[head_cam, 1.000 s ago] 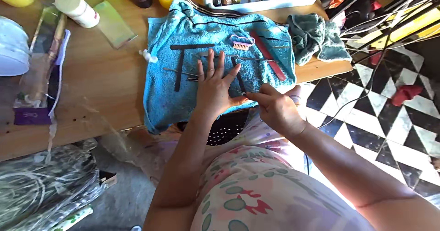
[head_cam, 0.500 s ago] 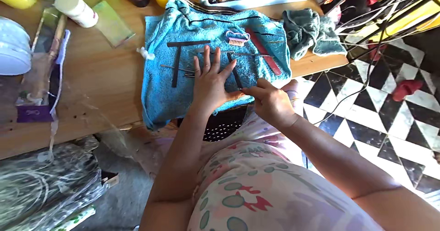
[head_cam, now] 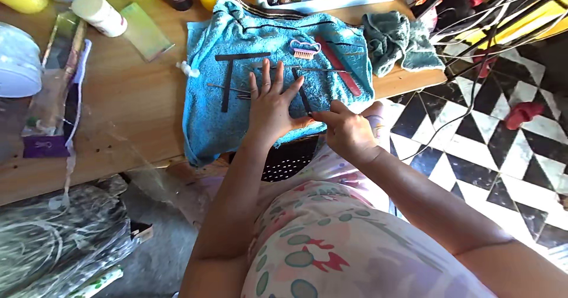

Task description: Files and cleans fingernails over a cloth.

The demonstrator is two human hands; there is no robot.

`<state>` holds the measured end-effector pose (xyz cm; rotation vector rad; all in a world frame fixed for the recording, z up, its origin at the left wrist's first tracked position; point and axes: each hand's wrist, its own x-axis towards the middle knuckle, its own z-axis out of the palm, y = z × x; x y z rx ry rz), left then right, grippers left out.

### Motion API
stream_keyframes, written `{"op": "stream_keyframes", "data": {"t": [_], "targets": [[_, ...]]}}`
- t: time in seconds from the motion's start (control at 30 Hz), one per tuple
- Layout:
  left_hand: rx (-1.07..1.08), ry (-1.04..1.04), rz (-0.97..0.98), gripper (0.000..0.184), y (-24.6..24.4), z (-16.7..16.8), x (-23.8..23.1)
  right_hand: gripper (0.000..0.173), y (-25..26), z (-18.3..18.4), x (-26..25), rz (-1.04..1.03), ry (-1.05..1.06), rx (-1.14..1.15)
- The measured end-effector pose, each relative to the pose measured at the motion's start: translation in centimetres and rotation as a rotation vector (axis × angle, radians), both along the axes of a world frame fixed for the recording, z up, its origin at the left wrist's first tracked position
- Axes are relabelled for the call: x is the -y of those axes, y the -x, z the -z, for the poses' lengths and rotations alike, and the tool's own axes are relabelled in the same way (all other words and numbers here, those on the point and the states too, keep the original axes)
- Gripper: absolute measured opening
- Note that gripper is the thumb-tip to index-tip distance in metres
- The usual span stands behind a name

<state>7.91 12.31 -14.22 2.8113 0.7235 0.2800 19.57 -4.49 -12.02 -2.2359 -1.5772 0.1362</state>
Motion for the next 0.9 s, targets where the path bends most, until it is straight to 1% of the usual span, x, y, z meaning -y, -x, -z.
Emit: {"op": "stream_keyframes", "data": {"t": [0.17,0.4,0.5,0.6,0.63,0.77,0.8,0.9], "targets": [[0.01,-0.016,-0.001,0.098,0.1,0.1,0.0,0.038,-0.7,0.0,-1.4,-0.015,-0.001,-0.002],[0.021,-0.021,-0.001,0.099,0.0,0.3,-0.1,0.04,0.0,-0.2,0.3,-0.01,0.006,-0.004],[0.009,-0.023,0.002,0.1,0.0,0.2,-0.1,0.041,-0.3,-0.2,-0.8,0.006,0.039,0.01],[-0.012,-0.013,-0.01,0.101,0.0,0.2,0.0,0.037,-1.0,-1.2,-2.1,-0.008,0.13,0.013],[-0.012,-0.01,-0.011,0.101,0.0,0.1,0.0,0.033,-1.6,-1.5,-2.4,-0.023,0.137,-0.007],[-0.003,-0.005,-0.006,0.102,0.0,0.1,0.0,0.023,-3.6,-1.9,-1.7,-0.084,-0.015,-0.243],[0.004,-0.006,-0.005,0.101,0.0,0.1,0.0,0.021,-3.8,-2.0,-1.5,-0.086,-0.024,-0.282],[0.014,-0.016,0.003,0.101,0.1,0.2,0.0,0.022,-3.6,-1.5,-1.2,-0.086,-0.041,-0.277]]}}
